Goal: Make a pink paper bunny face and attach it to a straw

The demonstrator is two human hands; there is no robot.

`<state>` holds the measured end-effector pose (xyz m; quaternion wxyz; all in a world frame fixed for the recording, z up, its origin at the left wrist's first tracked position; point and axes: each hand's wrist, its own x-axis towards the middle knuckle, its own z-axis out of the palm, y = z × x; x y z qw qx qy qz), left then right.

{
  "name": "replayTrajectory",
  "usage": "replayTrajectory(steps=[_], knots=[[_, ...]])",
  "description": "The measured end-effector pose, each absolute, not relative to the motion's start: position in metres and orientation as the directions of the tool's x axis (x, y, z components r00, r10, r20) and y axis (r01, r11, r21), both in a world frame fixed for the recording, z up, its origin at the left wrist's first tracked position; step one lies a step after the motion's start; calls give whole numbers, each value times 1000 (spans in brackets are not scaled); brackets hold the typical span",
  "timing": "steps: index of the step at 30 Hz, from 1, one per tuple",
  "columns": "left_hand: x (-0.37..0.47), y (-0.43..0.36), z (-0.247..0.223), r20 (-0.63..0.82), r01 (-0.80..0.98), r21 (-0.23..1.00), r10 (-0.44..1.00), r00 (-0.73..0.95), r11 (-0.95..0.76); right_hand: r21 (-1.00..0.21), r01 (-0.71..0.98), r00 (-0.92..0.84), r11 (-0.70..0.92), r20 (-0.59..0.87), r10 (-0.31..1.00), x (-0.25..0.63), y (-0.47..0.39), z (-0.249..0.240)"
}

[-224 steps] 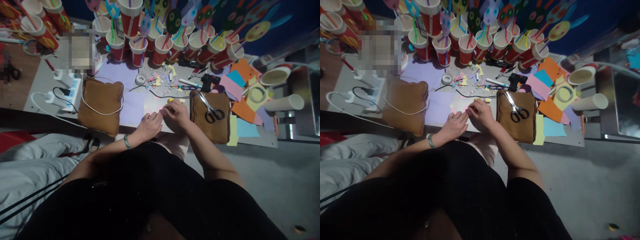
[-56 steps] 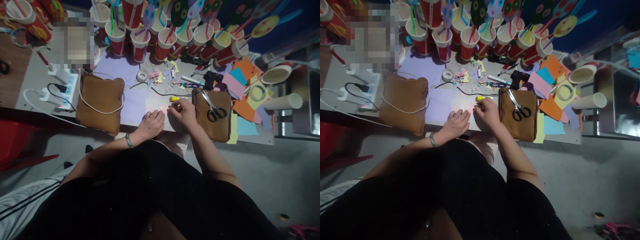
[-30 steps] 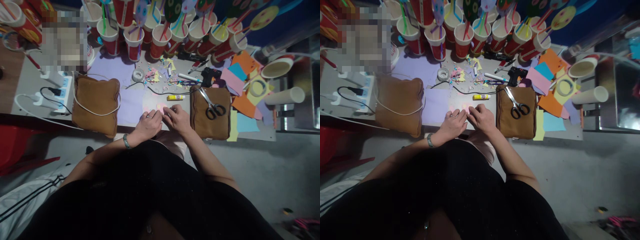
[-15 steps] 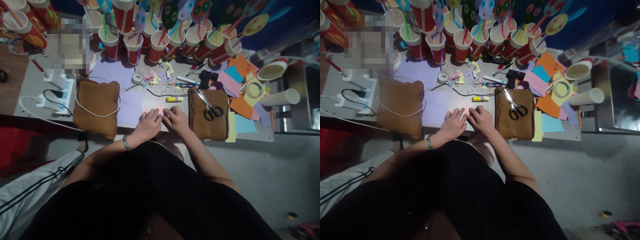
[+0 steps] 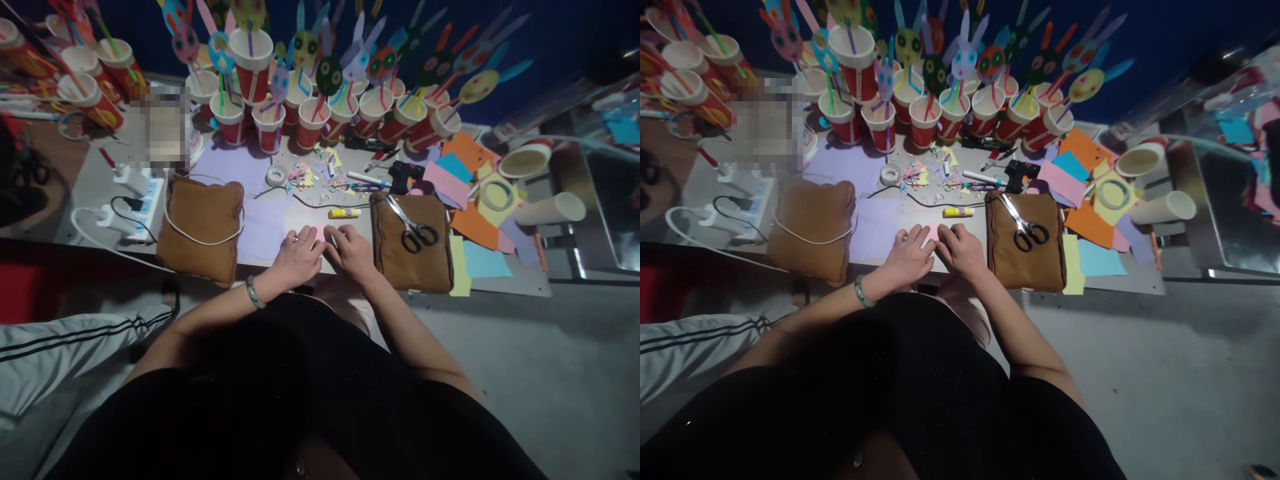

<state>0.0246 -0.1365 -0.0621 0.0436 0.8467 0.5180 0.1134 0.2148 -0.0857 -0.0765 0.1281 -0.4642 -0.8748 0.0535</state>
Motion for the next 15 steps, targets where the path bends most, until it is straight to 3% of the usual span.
replayTrajectory(steps=[15], knots=[[24, -137, -66, 223, 878, 149, 880, 419, -455, -211, 789, -540, 577, 211, 815, 212, -86, -76]])
